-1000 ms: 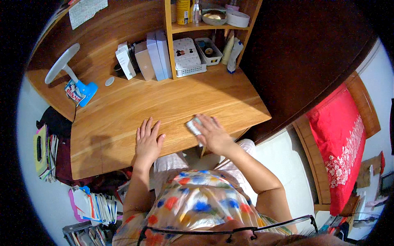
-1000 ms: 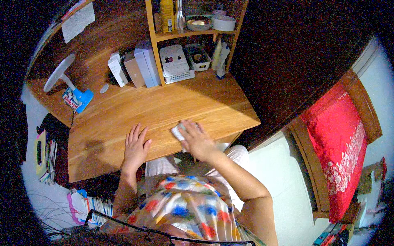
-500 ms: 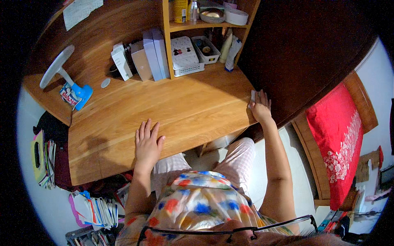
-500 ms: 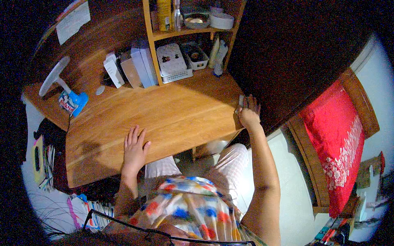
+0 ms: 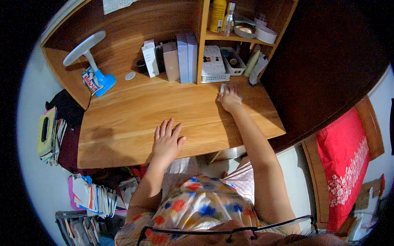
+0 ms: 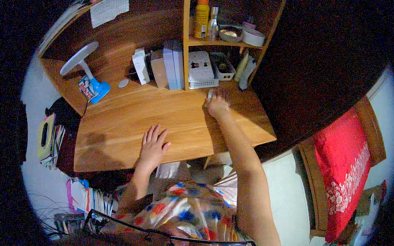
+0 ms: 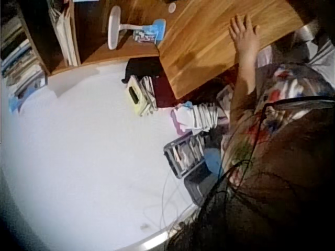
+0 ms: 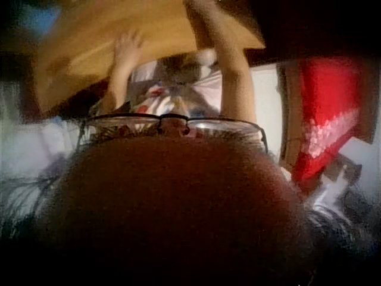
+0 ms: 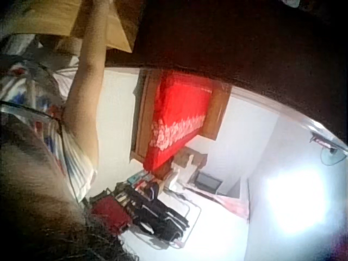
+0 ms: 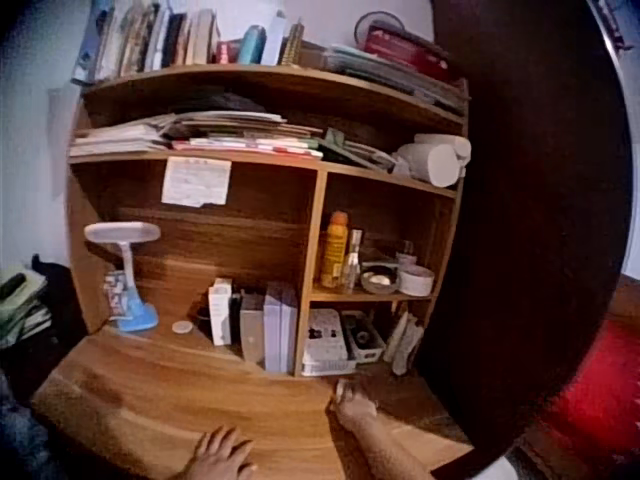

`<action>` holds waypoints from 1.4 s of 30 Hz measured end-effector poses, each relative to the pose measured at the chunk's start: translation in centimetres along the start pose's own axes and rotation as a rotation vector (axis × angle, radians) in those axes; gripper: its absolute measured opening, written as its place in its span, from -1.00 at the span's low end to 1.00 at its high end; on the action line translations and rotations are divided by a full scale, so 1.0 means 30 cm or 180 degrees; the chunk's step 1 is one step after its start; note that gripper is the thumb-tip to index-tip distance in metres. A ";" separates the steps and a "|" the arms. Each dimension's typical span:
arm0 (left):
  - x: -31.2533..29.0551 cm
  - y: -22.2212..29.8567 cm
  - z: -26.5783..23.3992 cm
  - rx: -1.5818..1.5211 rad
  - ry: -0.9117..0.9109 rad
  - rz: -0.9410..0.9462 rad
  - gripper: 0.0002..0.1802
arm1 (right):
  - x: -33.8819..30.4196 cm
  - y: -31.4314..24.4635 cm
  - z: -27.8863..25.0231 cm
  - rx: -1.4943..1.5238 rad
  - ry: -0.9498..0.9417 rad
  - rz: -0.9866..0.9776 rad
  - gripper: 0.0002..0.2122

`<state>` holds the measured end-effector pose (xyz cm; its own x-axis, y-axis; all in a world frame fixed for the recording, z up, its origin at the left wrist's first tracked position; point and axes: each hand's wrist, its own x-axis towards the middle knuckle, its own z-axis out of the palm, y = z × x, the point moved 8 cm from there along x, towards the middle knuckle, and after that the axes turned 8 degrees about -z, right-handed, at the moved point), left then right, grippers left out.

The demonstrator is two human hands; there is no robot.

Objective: The person organizes items on a wooden desk, placing pens into a holder and arranging boxes. They then wipe the desk surface and a blue plastic stool with a cloth. Finally, they open a drawer, remove several items, wipe the inside of the drawer, and place the items back inside.

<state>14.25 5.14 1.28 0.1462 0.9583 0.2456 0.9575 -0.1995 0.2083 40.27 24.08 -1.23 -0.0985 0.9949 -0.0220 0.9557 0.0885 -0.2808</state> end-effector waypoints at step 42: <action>-0.162 -0.729 -0.253 -0.0354 0.0632 -0.0948 -0.61 | 0.276 -1.119 0.356 -0.0262 0.0195 -0.2350 -0.35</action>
<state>-9.28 3.31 2.72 -0.1961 0.9215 0.3352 0.9163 0.0505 0.3973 4.39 28.83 -2.23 -0.7095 0.6760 0.1988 0.6648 0.7357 -0.1291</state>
